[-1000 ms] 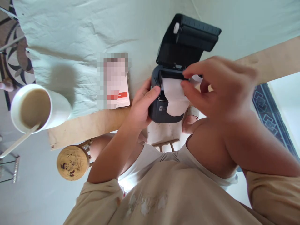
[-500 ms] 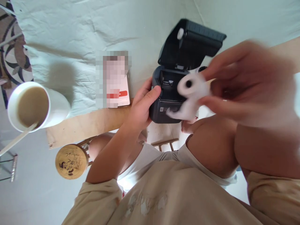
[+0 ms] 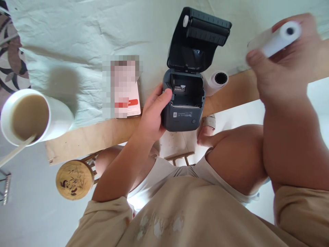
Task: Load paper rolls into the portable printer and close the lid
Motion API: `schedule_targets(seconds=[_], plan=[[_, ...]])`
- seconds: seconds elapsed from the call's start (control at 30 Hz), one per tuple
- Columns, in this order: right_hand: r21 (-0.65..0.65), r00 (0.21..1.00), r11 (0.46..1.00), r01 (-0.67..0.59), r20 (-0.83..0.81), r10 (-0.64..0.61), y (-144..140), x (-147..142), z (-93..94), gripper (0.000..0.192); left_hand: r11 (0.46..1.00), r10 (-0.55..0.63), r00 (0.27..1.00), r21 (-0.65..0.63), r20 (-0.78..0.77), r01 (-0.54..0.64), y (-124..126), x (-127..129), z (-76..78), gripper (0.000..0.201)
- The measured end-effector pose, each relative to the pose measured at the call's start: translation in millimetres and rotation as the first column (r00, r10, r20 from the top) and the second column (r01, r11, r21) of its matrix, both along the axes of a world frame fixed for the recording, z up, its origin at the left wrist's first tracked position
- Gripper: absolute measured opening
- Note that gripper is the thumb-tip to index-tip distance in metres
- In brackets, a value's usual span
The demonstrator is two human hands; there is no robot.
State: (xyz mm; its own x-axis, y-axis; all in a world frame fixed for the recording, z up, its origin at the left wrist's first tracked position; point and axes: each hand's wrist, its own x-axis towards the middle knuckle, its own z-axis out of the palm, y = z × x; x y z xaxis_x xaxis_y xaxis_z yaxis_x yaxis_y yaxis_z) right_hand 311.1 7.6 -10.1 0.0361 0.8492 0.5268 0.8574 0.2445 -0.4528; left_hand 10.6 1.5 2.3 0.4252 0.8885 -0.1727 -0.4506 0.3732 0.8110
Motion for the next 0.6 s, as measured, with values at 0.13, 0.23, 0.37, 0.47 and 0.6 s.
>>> schedule_targets(seconds=[0.13,0.23,0.37,0.47,0.6], plan=[[0.045,0.996,0.995,0.089,0.01,-0.09,4,-5,-8.0,0.052,1.0,0.013,1.0,0.017,-0.013,-0.013,1,0,1.8,0.021],[0.201,0.998,0.978,0.055,-0.002,-0.056,-9,-24,7.7,0.051,1.0,0.013,1.0,0.0,0.002,-0.013,2,1,1.1,0.02],[0.228,0.994,0.968,-0.103,-0.024,0.111,-30,-61,24.6,0.044,1.0,0.007,1.0,-0.011,0.001,-0.007,1,1,0.2,0.021],[-0.074,0.981,0.985,-0.153,0.109,0.161,-35,-79,18.5,0.059,1.0,0.009,1.0,0.004,0.019,-0.009,0,1,1.6,0.023],[-0.285,0.982,0.952,-0.109,0.12,0.148,-34,-84,10.7,0.047,0.998,-0.018,0.999,-0.057,0.045,0.02,-2,1,5.0,0.022]])
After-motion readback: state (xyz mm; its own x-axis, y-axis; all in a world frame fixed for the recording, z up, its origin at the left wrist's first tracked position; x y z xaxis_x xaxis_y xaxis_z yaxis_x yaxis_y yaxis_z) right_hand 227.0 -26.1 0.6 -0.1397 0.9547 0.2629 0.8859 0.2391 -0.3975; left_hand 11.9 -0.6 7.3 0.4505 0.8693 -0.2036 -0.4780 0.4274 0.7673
